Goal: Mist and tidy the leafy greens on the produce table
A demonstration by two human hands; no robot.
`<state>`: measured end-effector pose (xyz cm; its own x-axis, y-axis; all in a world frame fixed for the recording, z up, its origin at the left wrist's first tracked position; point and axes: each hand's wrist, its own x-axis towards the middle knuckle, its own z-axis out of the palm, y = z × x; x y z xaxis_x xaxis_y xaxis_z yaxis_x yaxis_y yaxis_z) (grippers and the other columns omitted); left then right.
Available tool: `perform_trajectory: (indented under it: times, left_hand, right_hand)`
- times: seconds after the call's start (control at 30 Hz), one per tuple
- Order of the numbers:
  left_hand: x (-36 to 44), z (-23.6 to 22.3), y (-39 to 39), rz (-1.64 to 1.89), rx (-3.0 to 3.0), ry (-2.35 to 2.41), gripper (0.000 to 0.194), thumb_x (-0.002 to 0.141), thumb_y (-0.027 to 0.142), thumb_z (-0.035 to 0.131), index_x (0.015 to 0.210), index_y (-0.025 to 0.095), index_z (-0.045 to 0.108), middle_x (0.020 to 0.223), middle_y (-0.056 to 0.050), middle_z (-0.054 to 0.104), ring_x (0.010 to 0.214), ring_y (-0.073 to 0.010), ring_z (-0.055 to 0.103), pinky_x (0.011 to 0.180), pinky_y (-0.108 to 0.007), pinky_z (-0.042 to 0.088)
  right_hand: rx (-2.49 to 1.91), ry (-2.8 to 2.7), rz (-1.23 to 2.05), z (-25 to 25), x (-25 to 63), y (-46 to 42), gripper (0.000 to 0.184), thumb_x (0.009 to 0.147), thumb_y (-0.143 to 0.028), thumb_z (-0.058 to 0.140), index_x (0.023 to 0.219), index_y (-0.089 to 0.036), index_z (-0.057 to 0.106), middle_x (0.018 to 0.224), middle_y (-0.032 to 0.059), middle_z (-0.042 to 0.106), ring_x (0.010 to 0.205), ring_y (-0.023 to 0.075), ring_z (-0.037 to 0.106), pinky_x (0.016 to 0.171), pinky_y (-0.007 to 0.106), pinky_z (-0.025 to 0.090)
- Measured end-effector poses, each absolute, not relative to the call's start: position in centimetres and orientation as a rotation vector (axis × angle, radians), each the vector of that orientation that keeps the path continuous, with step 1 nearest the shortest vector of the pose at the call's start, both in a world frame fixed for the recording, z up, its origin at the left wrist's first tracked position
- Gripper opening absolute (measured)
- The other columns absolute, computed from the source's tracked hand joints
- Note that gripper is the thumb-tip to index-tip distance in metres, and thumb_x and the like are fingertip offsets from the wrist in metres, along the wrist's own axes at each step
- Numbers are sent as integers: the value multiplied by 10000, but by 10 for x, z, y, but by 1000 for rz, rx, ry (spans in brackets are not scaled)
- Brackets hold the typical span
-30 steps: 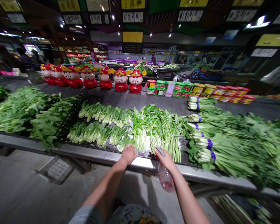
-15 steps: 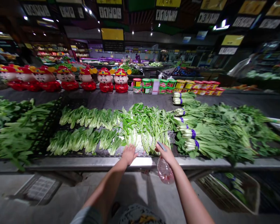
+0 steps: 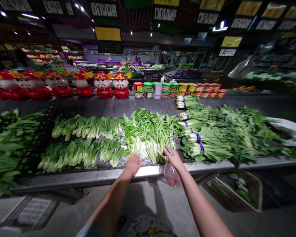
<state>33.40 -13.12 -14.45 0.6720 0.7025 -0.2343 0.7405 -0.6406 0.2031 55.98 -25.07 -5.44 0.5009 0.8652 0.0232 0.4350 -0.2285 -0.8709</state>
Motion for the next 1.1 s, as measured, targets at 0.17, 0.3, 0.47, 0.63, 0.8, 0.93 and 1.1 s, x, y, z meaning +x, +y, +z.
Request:
perform_trajectory:
  times: [0.17,0.3,0.47,0.63,0.8,0.93,1.1]
  left_hand:
    - [334,-147,-134,-195,2606,1151,669,991,508,220,1514,106,329,1606,-140,259,1506,-275,148,1237,-477,116]
    - [333,-144,-136,-197,2579,1163,675,992,497,211,1512,81,328,1604,-151,250,1506,-281,144,1240,-480,109]
    - [333,-142,-137,-192,2569,1169,671,993,489,208,1510,80,334,1603,-151,242,1505,-282,141,1244,-477,104]
    - [333,-146,-135,-192,2582,1163,679,991,496,193,1504,81,351,1594,-156,271,1501,-286,161,1242,-480,123]
    - [334,-150,-133,-217,2602,1176,646,991,497,216,1504,135,369,1592,-125,295,1497,-277,180,1239,-470,140]
    - [334,-150,-135,-216,2623,1188,639,997,479,217,1499,117,376,1583,-131,318,1493,-278,200,1237,-472,149]
    - [331,-149,-137,-149,2640,1177,616,995,478,232,1486,147,405,1554,-127,382,1481,-275,251,1227,-482,182]
  right_hand:
    - [-1763,-1067,643,-17,567,-215,522,821,-655,496,967,-193,691,940,99,724,863,250,671,586,314,521]
    - [-1742,-1071,613,0,569,-186,519,823,-660,495,890,-179,678,884,90,718,739,212,652,563,310,518]
    - [-1784,-1022,672,-14,572,-171,475,821,-635,498,703,-189,613,643,51,664,588,192,621,531,314,505]
    - [-1800,-943,671,-28,581,-173,482,802,-653,504,686,-196,601,553,21,616,518,177,598,491,294,489]
    - [-1769,-967,637,-10,595,-173,479,802,-640,516,754,-179,638,744,75,701,700,212,669,486,268,502]
    - [-1726,-962,600,5,604,-171,446,795,-613,543,793,-178,638,808,97,710,765,236,678,486,276,507]
    - [-1756,-940,627,2,608,-175,444,810,-614,520,705,-193,615,650,59,662,607,210,636,494,320,517]
